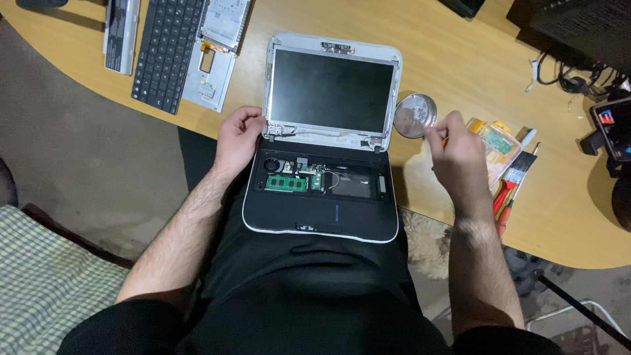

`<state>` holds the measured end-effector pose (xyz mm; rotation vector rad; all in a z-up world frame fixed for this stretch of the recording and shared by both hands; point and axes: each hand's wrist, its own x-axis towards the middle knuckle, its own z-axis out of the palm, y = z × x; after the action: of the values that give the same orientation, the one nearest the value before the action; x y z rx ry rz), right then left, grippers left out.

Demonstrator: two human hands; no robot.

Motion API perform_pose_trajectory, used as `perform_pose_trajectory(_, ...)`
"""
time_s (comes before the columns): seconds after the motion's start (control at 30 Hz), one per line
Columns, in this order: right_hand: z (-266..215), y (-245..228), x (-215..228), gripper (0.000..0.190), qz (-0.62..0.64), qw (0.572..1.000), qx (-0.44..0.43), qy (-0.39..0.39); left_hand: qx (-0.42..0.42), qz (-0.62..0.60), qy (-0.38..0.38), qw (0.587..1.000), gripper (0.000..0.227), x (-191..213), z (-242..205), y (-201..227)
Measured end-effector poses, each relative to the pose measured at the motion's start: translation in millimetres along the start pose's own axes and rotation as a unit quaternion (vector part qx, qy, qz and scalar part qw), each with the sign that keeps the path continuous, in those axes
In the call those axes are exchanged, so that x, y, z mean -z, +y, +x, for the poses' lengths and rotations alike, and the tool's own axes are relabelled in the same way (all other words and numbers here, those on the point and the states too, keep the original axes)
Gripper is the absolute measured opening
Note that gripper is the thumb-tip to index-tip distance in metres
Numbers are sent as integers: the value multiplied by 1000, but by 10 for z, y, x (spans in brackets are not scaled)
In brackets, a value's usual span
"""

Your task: The person uses a screwdriver to remove screws from the bezel of a laptop screen. They then detach the bezel and set it aside, exposing the screen and internal components.

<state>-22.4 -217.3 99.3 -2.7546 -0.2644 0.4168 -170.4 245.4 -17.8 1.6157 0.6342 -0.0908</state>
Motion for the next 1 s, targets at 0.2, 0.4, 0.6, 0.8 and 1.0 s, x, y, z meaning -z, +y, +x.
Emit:
perform_pose_trajectory(0.2,-95,-307,67,46,95,989,105,-47,1,-4,4,1000,21,-21,-20,40)
perform_pose_trajectory(0.4,-11,-218,-206,34,162,986,38,16,-6,-2,3,1000,21,-18,26,-65)
perform_pose_trajectory(0.6,-56,-356,-121,36,235,967,38,89,-6,4,-1,1000,20,12,30,-31)
perform_pose_trajectory(0.8,4,-391,-202,31,212,962,136,104,-11,19,-4,1000,20,10,30,-45)
perform_pose_trajectory(1.0,-20,-460,-135,30,222,958,149,104,-15,20,-1,1000,19,0,0,41)
